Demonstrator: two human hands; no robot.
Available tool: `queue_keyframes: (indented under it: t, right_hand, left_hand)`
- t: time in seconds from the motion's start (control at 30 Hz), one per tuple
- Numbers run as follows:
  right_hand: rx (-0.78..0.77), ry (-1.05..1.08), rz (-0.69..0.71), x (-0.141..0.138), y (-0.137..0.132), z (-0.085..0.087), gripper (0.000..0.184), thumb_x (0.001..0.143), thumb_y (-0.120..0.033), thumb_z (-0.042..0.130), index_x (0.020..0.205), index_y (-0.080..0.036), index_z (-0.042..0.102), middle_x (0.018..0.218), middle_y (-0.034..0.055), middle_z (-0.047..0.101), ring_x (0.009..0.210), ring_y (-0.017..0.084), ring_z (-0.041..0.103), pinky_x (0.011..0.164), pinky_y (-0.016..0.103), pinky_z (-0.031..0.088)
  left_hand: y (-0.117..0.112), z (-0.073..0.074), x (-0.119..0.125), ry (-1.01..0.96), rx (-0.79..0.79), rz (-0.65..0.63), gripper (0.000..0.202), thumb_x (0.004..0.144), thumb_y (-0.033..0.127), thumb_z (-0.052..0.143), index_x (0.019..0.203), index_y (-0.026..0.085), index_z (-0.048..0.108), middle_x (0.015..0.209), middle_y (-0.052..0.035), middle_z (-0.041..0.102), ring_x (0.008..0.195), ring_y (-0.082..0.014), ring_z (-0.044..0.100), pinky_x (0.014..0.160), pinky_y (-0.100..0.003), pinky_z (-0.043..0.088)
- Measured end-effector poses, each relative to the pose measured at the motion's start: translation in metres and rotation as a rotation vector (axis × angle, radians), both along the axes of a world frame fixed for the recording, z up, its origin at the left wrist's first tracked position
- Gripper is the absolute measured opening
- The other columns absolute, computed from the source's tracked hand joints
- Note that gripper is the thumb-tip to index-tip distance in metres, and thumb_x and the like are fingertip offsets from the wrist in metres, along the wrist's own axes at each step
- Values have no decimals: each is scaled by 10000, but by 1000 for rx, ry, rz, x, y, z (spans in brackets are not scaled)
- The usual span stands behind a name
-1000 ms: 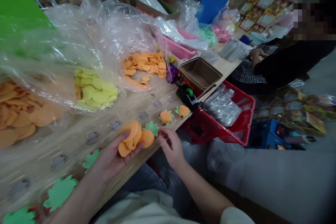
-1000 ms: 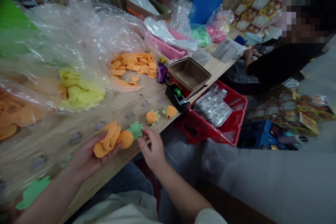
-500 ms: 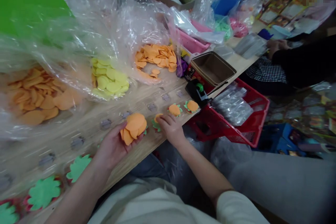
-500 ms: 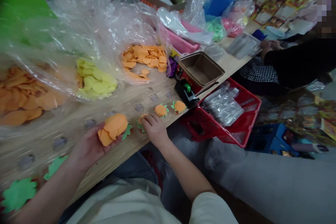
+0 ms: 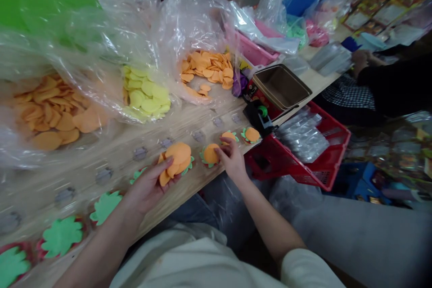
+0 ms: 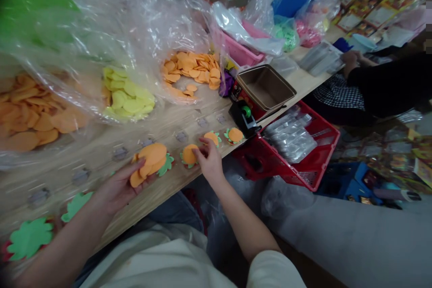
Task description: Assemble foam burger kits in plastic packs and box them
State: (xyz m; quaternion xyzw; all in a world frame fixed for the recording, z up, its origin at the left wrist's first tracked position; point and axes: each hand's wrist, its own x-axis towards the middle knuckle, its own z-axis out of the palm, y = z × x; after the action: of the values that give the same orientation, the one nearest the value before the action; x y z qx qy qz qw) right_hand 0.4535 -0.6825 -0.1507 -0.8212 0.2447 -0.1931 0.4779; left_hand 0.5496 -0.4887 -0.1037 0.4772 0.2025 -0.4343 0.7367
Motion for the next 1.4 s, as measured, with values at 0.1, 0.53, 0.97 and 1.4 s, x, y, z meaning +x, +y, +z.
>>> queue_keyframes:
  t: [0.1, 0.53, 0.97, 1.4]
  right_hand:
    - [-201, 50, 60, -2, 1, -5, 236, 840, -290, 518, 1040, -185, 582, 835, 46, 633, 758, 165, 583, 693, 302, 478]
    - [389, 37, 143, 11, 36, 23, 276, 815, -405, 514, 939, -177, 606, 746, 4, 598, 597, 115, 532, 524, 226, 445]
    - [7, 31, 325, 36, 68, -10, 364, 820, -280, 543, 1174, -208, 506, 712, -4, 619, 585, 124, 547, 564, 253, 456]
    - [-557, 92, 298, 25, 64, 14, 274, 865, -240, 463, 1092, -178, 605, 965, 113, 559, 918, 225, 497, 821, 393, 435]
  left_hand:
    - [0, 5, -2, 11, -62, -29, 195, 787, 148, 558, 964, 105, 628, 953, -118, 670, 785, -207, 654, 680, -334, 576]
    - [14, 8, -9, -264, 99, -326, 491, 631, 232, 732, 1087, 228, 549, 1001, -25, 633, 850, -159, 616, 688, -237, 508]
    - [67, 23, -20, -277, 275, -371, 566, 675, 362, 669, 1205, 294, 483, 1177, -62, 515, 927, -225, 568, 579, -264, 507]
    - [51, -8, -29, -534, 302, -415, 753, 442, 130, 779, 1156, 238, 568, 1299, -100, 509, 1274, -326, 348, 1012, -394, 309]
